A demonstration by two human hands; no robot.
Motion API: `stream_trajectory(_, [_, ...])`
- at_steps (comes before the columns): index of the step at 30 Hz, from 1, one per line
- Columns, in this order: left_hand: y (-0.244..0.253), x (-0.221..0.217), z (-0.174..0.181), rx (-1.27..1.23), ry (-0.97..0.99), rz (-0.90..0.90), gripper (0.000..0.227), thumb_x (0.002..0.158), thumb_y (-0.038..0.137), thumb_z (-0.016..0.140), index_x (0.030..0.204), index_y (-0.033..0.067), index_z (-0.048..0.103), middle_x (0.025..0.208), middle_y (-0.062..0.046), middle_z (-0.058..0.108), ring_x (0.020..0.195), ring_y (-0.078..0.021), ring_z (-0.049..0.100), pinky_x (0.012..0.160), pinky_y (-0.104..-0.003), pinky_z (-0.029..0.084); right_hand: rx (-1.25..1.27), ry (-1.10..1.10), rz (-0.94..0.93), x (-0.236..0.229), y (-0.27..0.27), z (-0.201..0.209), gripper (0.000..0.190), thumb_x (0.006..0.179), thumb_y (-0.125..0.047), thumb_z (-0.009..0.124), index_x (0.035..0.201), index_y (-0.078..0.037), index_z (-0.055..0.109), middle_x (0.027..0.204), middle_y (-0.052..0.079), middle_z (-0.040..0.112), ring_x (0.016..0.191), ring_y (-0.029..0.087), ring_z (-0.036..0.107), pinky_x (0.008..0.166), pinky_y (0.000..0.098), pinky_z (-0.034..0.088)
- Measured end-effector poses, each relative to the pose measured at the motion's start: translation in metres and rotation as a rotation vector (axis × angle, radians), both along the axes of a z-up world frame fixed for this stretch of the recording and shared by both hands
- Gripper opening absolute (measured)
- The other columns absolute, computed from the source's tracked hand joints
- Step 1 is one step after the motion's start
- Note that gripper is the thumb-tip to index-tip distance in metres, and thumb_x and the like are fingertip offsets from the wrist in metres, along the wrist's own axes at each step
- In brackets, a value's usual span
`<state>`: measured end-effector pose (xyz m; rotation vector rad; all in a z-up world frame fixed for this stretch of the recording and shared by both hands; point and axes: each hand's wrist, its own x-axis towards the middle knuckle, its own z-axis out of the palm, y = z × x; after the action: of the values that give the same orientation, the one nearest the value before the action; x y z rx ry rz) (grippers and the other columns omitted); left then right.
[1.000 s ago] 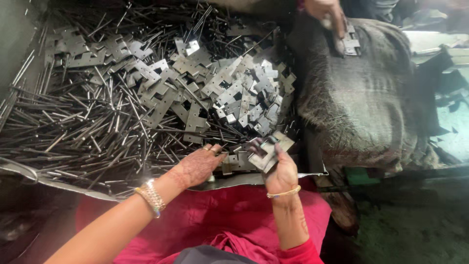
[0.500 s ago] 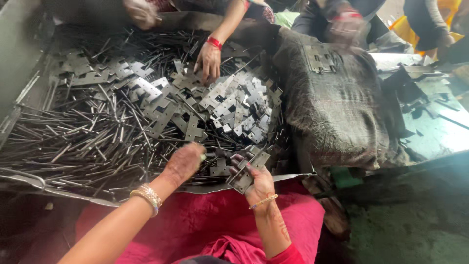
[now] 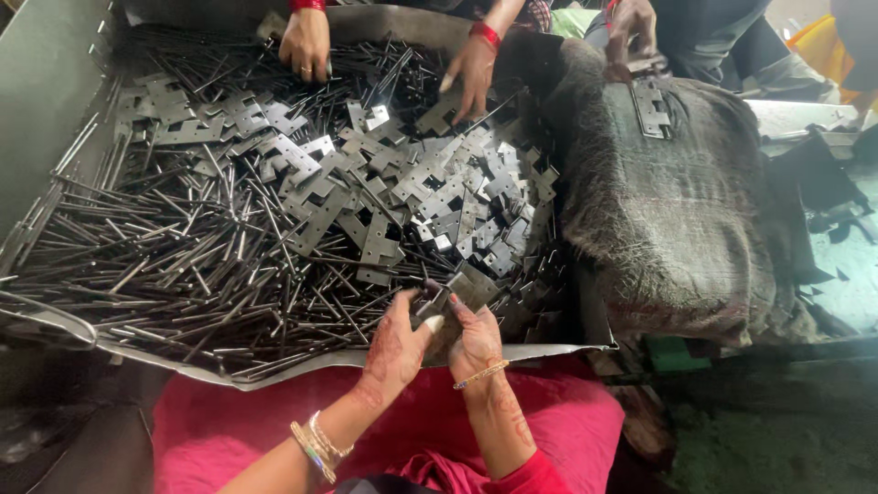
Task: The person inserts metal rods into metal plates and places the assembled units into a metal bin. The person repeats this process continuously with other workers nearby also handling similar parts.
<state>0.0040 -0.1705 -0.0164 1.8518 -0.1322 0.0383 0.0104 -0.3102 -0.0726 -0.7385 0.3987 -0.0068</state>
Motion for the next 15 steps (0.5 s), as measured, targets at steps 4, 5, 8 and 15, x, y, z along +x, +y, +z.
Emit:
stream_trajectory(4, [0.022,0.023,0.018,0.064,0.302,-0.267,0.026,0.087,0.021,0.068,0.107,0.0037,0.069,0.091,-0.014,0.074,0.084,-0.027,0.07,0.079,-0.041,0.056,-0.416,0.052,-0.074,-0.001,-0.005,0.035,0.041,0.088,-0.012,0.08,0.126,-0.003,0.066,0.118,0.01,0.075,0.106,0.024,0.068,0.097,0.0422,0.047])
stream_trajectory(5, [0.028,0.03,0.022,0.116,0.252,-0.324,0.027,0.086,0.021,0.067,0.107,0.0046,0.07,0.092,-0.013,0.074,0.084,-0.026,0.07,0.079,-0.041,0.056,-0.777,-0.094,-0.104,-0.002,-0.014,0.048,0.051,0.085,-0.014,0.081,0.13,-0.001,0.062,0.121,0.013,0.07,0.108,0.027,0.065,0.096,0.0444,0.048])
stream_trajectory(8, [0.042,0.053,0.032,0.432,-0.056,-0.549,0.029,0.087,0.026,0.069,0.107,0.0047,0.071,0.095,-0.014,0.072,0.088,-0.0305,0.065,0.078,-0.044,0.05,-1.577,-0.342,0.131,0.001,-0.046,0.087,0.063,0.076,-0.017,0.086,0.132,-0.001,0.061,0.119,0.016,0.067,0.106,0.03,0.064,0.091,0.0456,0.053])
stream_trajectory(15, [0.007,0.12,-0.002,0.674,0.013,-0.143,0.05,0.084,0.045,0.069,0.115,0.0051,0.069,0.105,-0.016,0.07,0.098,-0.0315,0.069,0.081,-0.043,0.055,-1.633,0.086,0.45,0.024,-0.129,0.105,0.018,0.082,-0.013,0.076,0.098,-0.01,0.083,0.094,0.009,0.083,0.075,0.016,0.076,0.067,0.0318,0.061])
